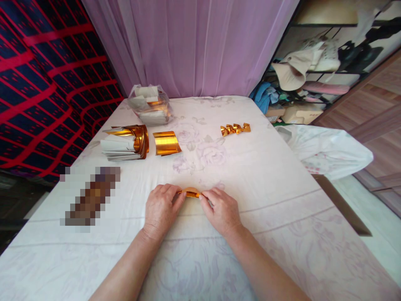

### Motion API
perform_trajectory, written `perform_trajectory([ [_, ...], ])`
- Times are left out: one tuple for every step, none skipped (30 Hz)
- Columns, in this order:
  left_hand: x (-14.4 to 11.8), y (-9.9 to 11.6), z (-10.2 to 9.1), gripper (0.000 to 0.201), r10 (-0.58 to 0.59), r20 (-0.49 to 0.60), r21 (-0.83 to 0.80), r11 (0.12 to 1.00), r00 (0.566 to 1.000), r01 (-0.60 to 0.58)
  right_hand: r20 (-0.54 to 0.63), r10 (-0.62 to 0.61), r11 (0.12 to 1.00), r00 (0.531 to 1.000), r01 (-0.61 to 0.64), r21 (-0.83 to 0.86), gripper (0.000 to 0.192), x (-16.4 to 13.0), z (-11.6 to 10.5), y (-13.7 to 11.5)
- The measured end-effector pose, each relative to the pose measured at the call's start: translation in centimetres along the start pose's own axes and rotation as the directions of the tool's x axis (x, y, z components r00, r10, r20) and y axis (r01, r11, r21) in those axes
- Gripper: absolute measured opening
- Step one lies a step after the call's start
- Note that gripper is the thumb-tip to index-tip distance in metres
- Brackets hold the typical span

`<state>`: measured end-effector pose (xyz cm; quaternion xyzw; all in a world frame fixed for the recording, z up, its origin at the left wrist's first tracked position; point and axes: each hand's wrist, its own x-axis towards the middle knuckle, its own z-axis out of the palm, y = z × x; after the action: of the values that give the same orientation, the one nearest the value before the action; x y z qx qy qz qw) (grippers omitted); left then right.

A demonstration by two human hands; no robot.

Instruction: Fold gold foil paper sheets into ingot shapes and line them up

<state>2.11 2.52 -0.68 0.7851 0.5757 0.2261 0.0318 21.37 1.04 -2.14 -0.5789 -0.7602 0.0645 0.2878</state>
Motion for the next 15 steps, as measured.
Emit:
perform_trajectory([
  [0.06,0.04,-0.12,0.018,0.023,0.006,0.016,1.0,1.0,-0.023,-0.005,-0.001,1.0,1.0,0.001,0.01,0.023,-0.05,0.05,0.0],
  [0.11,0.1,-0.22,0.019,0.041,0.013,0.025,0.999,0.999,-0.041,-0.009,0.0,1.0,1.0,0.0,0.016,0.024,-0.09,0.11,0.01],
  [0.14,0.18,-0.31,0.02,0.053,0.019,0.031,0.998,0.998,-0.054,-0.011,0.002,1.0,1.0,-0.002,0.019,0.025,-0.11,0.16,0.01],
  [0.17,0.27,-0.38,0.02,0.063,0.025,0.037,0.997,0.998,-0.064,-0.013,0.004,1.0,1.0,-0.004,0.018,0.025,-0.14,0.21,0.02],
  [0.18,0.36,-0.43,0.02,0.072,0.033,0.045,0.996,0.997,-0.073,-0.013,0.006,1.0,1.0,-0.006,0.015,0.025,-0.15,0.24,0.02],
  [0.18,0.45,-0.47,0.021,0.076,0.04,0.055,0.995,0.996,-0.079,-0.012,0.008,1.0,1.0,-0.007,0.011,0.026,-0.16,0.26,0.02],
  [0.17,0.53,-0.5,0.021,0.08,0.049,0.065,0.994,0.996,-0.083,-0.01,0.007,1.0,1.0,-0.007,0.007,0.026,-0.16,0.27,0.02],
  [0.16,0.59,-0.51,0.021,0.083,0.059,0.075,0.993,0.995,-0.087,-0.008,0.005,1.0,1.0,-0.005,0.001,0.026,-0.15,0.26,0.02],
  [0.14,0.65,-0.52,0.021,0.086,0.067,0.085,0.992,0.994,-0.091,-0.005,0.003,1.0,1.0,-0.003,-0.006,0.026,-0.15,0.24,0.01],
  [0.12,0.7,-0.52,0.021,0.088,0.074,0.093,0.991,0.993,-0.095,-0.003,0.002,1.0,1.0,-0.002,-0.013,0.026,-0.14,0.21,-0.01],
  [0.11,0.74,-0.51,0.021,0.089,0.079,0.101,0.99,0.993,-0.097,0.0,0.0,1.0,1.0,0.0,-0.018,0.026,-0.12,0.17,-0.02],
  [0.09,0.78,-0.5,0.022,0.091,0.084,0.108,0.989,0.992,-0.1,0.001,-0.001,1.0,1.0,0.001,-0.02,0.026,-0.1,0.14,-0.03],
  [0.08,0.81,-0.49,0.022,0.091,0.088,0.113,0.988,0.992,-0.101,0.001,-0.002,1.0,1.0,0.002,-0.02,0.026,-0.08,0.11,-0.04],
  [0.08,0.83,-0.47,0.022,0.091,0.093,0.116,0.988,0.991,-0.102,0.002,-0.004,1.0,1.0,0.004,-0.019,0.026,-0.06,0.09,-0.05],
  [0.07,0.85,-0.45,0.022,0.09,0.099,0.118,0.988,0.991,-0.102,0.001,-0.007,1.0,1.0,0.007,-0.018,0.026,-0.04,0.07,-0.06],
])
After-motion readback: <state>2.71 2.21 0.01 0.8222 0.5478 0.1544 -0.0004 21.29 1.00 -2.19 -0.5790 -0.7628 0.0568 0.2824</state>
